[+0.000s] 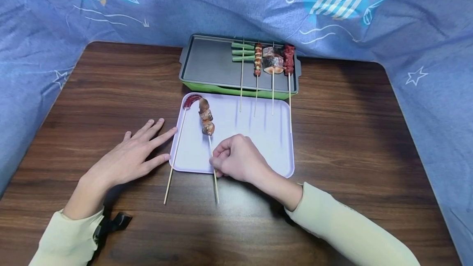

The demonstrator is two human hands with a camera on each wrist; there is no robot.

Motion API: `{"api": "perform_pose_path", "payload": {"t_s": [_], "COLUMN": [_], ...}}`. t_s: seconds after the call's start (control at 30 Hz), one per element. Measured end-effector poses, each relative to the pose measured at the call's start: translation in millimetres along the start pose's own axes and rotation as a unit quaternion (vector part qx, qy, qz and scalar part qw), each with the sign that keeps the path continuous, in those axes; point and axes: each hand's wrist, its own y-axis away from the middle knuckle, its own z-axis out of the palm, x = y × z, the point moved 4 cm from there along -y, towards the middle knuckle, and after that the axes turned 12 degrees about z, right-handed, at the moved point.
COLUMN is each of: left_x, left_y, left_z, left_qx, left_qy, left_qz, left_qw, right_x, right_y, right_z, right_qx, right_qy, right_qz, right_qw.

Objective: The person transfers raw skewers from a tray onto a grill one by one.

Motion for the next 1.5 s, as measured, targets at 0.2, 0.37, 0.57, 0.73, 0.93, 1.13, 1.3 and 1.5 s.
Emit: {"api": "perform_pose_path", "payload": {"t_s": [0.2, 0.37, 0.57, 0.73, 0.93, 1.13, 1.3, 1.5], "left_x": [0.1, -0.1, -0.5, -0.6, -0.4, 0.3, 0.0, -0.6], "left_y": [0.7, 0.2, -0.3, 0.4, 0.7, 1.2, 1.6, 2.1], "left_z": [-0.2, 0.6, 0.2, -0.1, -0.5, -0.9, -0.8, -0.7], "left_qx": [0.002, 0.003, 0.002, 0.002, 0.005, 0.008, 0.006, 0.006], "left_qy": [0.000, 0.001, 0.004, 0.004, 0.000, 0.001, 0.004, 0.005], "left_qz": [0.000, -0.001, -0.002, -0.001, 0.002, 0.006, 0.005, 0.003], "left_qw": [1.0000, 1.0000, 1.0000, 1.0000, 1.0000, 1.0000, 1.0000, 1.0000], "right_x": [-19.4, -33.1, -50.1, -63.7, -77.0, -83.2, -86.7, -91.4], "right_y": [17.7, 30.6, 43.5, 48.7, 42.8, 22.9, 3.9, -19.8], "right_z": [2.9, 2.0, -6.5, -17.3, -35.3, -55.2, -68.9, -81.8], "right_qx": [-0.013, -0.022, -0.015, 0.005, 0.039, 0.056, 0.064, 0.084], "right_qy": [0.012, 0.017, 0.011, 0.012, 0.020, -0.007, -0.018, -0.056], "right_qz": [-0.043, -0.063, -0.078, -0.094, -0.112, -0.104, -0.097, -0.066], "right_qw": [0.999, 0.998, 0.997, 0.995, 0.993, 0.993, 0.993, 0.993]}}
